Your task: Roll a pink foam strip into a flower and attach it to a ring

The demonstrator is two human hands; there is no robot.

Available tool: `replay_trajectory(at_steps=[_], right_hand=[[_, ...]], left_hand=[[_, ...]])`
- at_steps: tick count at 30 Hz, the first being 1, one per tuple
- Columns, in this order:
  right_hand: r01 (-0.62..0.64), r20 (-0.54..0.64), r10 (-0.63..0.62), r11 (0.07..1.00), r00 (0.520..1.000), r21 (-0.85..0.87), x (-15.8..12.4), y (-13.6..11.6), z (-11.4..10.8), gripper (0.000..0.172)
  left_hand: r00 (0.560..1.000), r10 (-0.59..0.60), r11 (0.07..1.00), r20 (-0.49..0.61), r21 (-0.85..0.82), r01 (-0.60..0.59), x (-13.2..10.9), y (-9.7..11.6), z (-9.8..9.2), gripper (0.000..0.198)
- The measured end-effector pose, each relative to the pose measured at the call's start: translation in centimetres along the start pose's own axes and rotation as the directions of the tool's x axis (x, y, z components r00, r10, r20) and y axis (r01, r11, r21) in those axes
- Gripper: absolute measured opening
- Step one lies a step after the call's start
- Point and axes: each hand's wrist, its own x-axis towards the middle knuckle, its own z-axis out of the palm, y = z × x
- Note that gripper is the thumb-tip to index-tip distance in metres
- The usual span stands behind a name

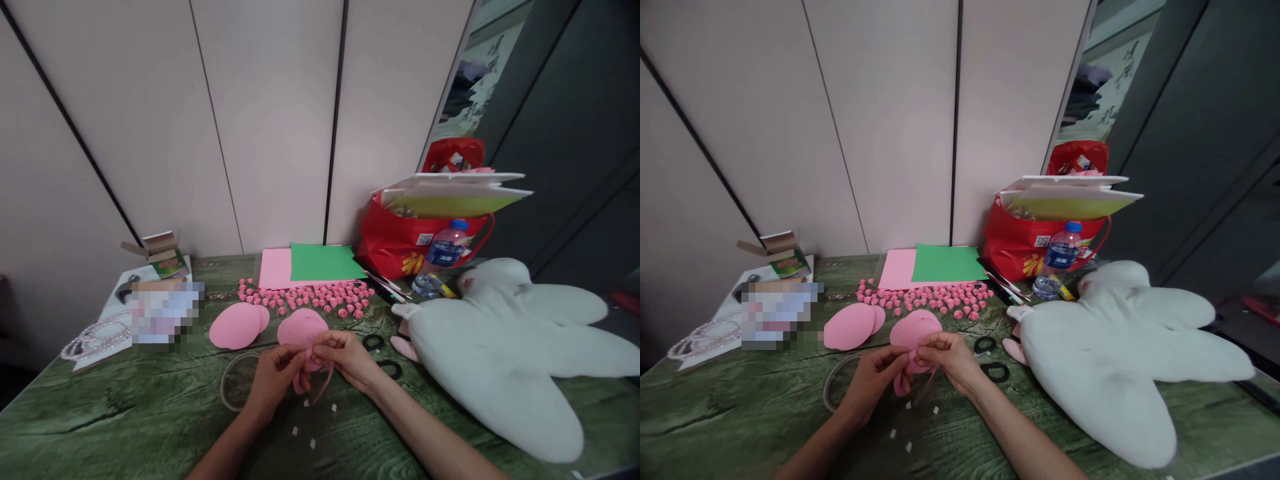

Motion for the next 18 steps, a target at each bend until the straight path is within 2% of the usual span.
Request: replay_trajectory(at_steps=[10, 14, 18], right_hand=[[0.011, 0.047, -0.007, 0.995, 0.999, -0.095, 0.03, -0.19, -0.25, 0.025], [0.008, 0.011, -0.007, 0.995, 1.0, -0.095, 0.18, -0.06, -0.38, 0.024], [0.022, -0.031, -0.025, 0.994, 0.999, -0.103, 0.41, 0.04, -0.57, 0.021]], left_hand=[[0.998, -0.019, 1.0, -0.053, 0.006, 0.019, 0.19, -0.16, -0.02, 0.021], [0.997, -0.037, 0.999, -0.073, 0.025, 0.039, 0.32, 0.02, 0.06, 0.018], [0.999, -0.029, 0.997, -0.044, 0.076, 0.032, 0.21, 0.46, 0.4, 0.019]])
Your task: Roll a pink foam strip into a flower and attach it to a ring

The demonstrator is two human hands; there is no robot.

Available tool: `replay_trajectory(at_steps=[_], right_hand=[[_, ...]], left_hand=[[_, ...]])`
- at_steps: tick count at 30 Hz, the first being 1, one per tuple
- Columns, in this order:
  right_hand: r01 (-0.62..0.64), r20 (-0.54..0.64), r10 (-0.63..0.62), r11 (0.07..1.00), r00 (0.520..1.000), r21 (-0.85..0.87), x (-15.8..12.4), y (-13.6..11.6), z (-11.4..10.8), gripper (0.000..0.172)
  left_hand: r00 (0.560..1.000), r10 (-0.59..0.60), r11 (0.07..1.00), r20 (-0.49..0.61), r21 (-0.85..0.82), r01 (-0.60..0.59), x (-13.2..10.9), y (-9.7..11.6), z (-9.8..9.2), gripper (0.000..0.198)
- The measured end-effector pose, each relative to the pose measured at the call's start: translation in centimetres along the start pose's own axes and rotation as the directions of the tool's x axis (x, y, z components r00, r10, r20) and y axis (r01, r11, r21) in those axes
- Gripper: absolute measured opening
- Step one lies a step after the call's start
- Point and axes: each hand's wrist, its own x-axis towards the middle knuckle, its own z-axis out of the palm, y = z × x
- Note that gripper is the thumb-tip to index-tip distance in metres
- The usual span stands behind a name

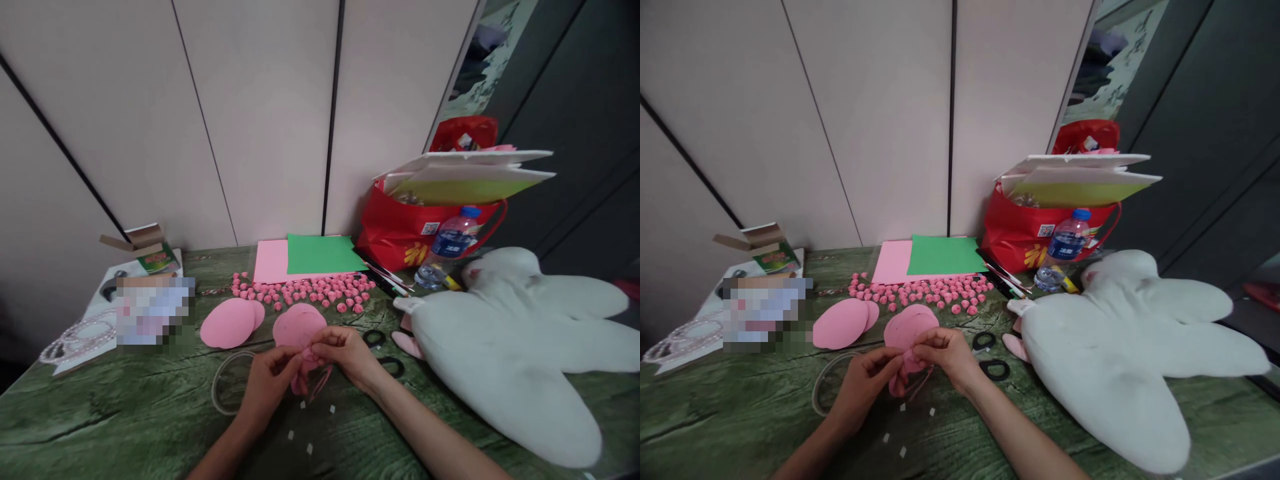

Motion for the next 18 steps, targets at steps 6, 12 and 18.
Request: replay_trajectory(at_steps=[6, 12, 18], right_hand=[[0.016, -0.031, -0.016, 1.0, 0.999, 0.001, 0.1, -0.1, -0.1, 0.02], [-0.043, 0.004, 0.043, 0.999, 0.999, 0.019, 0.1, -0.2, -0.3, 0.029], [-0.036, -0.019, 0.036, 0.999, 0.999, 0.007, 0.0, 0.0, -0.5, 0.022]], left_hand=[[0.999, -0.027, 1.0, -0.018, -0.009, 0.026, 0.0, -0.2, 0.3, 0.016], [0.998, -0.017, 0.998, -0.057, -0.053, 0.014, 0.5, -1.1, -0.3, 0.015], [0.998, -0.056, 0.996, -0.02, -0.068, 0.055, 0.3, -0.7, 0.1, 0.016]])
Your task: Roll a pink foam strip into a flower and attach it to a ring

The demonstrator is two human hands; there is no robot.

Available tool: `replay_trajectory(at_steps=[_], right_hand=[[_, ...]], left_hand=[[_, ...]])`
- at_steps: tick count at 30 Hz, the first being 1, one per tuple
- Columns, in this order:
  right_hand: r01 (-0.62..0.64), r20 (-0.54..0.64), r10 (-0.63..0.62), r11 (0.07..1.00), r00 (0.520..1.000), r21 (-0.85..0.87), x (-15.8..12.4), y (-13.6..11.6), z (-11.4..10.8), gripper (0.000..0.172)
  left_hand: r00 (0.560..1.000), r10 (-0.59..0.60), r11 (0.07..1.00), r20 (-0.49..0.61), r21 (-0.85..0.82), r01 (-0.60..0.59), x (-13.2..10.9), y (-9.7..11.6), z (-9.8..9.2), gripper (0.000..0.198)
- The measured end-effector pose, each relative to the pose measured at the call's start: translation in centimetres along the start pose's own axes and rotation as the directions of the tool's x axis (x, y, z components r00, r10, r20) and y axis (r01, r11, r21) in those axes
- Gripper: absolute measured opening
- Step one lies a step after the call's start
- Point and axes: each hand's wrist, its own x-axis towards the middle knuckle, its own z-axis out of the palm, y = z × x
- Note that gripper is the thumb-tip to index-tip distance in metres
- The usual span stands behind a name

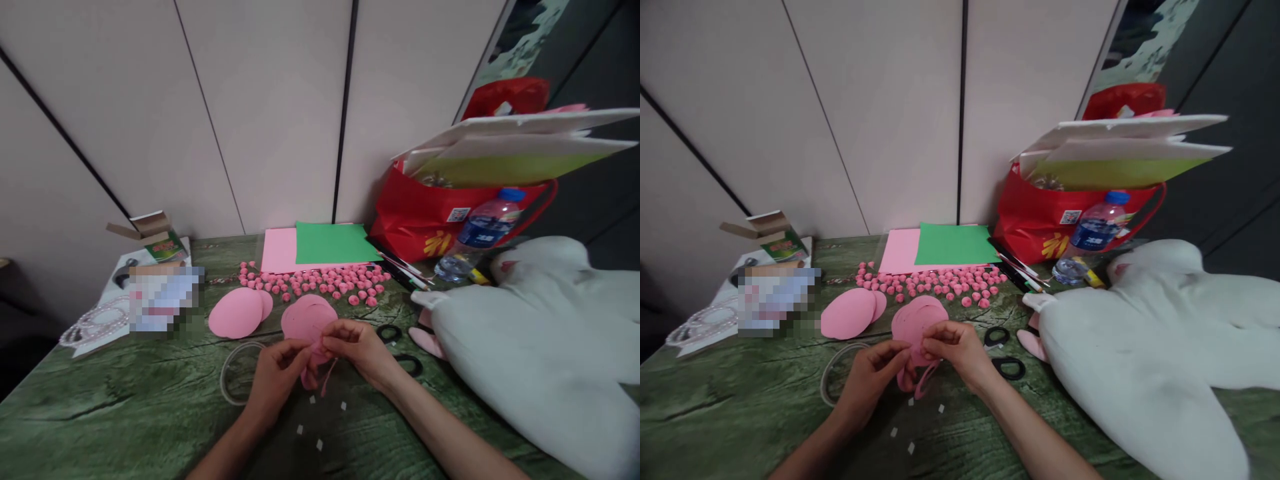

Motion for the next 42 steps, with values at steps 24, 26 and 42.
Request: replay_trajectory(at_steps=[24, 26, 42], right_hand=[[-0.016, -0.012, 0.016, 1.0, 1.0, 0.0, -0.01, -0.16, -0.01, 0.019], [-0.022, -0.01, 0.022, 1.0, 1.0, 0.001, -0.05, -0.33, 0.07, 0.018], [-0.025, 0.038, 0.025, 1.0, 0.999, -0.011, 0.04, -0.29, -0.22, 0.02]], left_hand=[[0.998, -0.043, 0.999, 0.043, -0.011, 0.043, -0.13, 0.11, 0.0, 0.019], [0.999, -0.039, 0.999, 0.033, -0.015, 0.039, -0.11, 0.16, -0.03, 0.019], [1.0, 0.011, 0.996, -0.002, 0.089, -0.01, -0.04, 0.47, 0.04, 0.018]])
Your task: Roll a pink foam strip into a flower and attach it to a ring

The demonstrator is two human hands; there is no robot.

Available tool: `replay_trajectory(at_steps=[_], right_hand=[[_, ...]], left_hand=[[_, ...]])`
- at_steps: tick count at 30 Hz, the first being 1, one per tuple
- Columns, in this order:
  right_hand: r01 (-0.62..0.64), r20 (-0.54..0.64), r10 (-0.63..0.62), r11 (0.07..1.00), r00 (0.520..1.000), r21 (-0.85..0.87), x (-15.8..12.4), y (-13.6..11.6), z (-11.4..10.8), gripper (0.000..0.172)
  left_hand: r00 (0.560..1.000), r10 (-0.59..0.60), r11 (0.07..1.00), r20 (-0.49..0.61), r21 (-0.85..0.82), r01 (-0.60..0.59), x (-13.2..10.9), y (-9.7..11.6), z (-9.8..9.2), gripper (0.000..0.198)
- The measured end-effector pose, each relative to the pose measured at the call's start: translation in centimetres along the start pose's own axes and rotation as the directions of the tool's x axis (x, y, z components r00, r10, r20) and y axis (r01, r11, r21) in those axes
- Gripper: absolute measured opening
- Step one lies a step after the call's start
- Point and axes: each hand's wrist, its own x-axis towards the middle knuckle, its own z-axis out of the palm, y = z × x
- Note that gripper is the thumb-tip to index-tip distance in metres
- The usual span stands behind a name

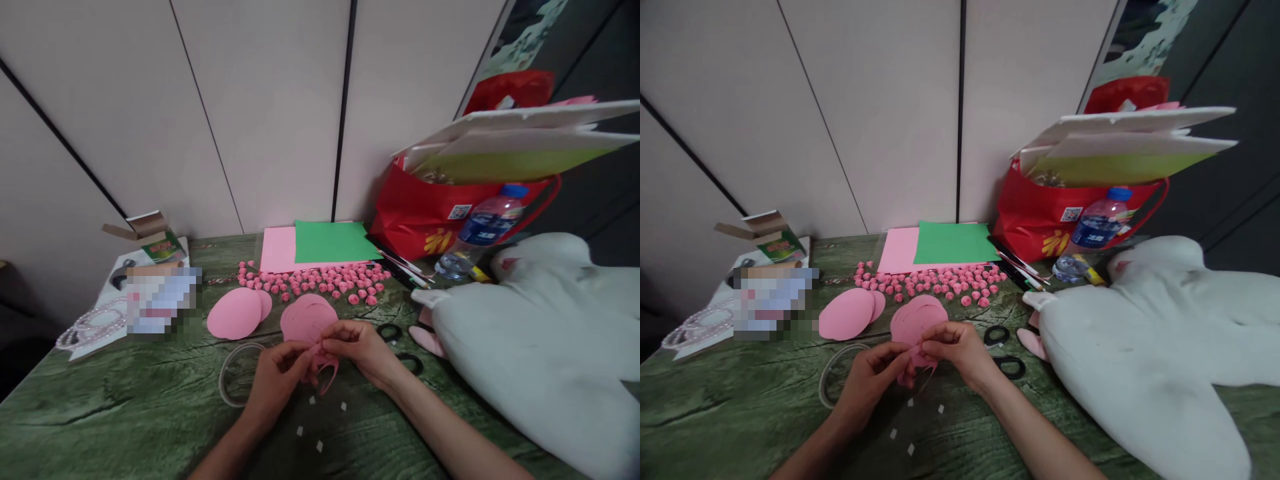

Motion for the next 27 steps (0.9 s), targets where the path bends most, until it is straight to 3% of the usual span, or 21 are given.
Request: replay_trajectory(at_steps=[7, 13, 27], right_hand=[[0.03, -0.056, -0.033, 0.998, 0.998, -0.047, 0.0, -0.1, 0.1, 0.018], [0.033, 0.01, -0.032, 0.996, 0.999, -0.077, 0.1, -0.2, 0.0, 0.026], [0.042, -0.079, -0.044, 0.999, 0.996, -0.026, 0.2, 0.0, 0.3, 0.019]], left_hand=[[0.998, 0.043, 0.999, -0.038, 0.031, -0.042, 0.1, -0.5, -0.2, 0.017], [0.993, 0.059, 0.998, -0.099, 0.021, -0.058, 0.5, -0.9, -0.6, 0.021], [0.999, 0.021, 0.999, -0.032, 0.039, -0.019, 0.2, -0.6, -0.2, 0.021]])
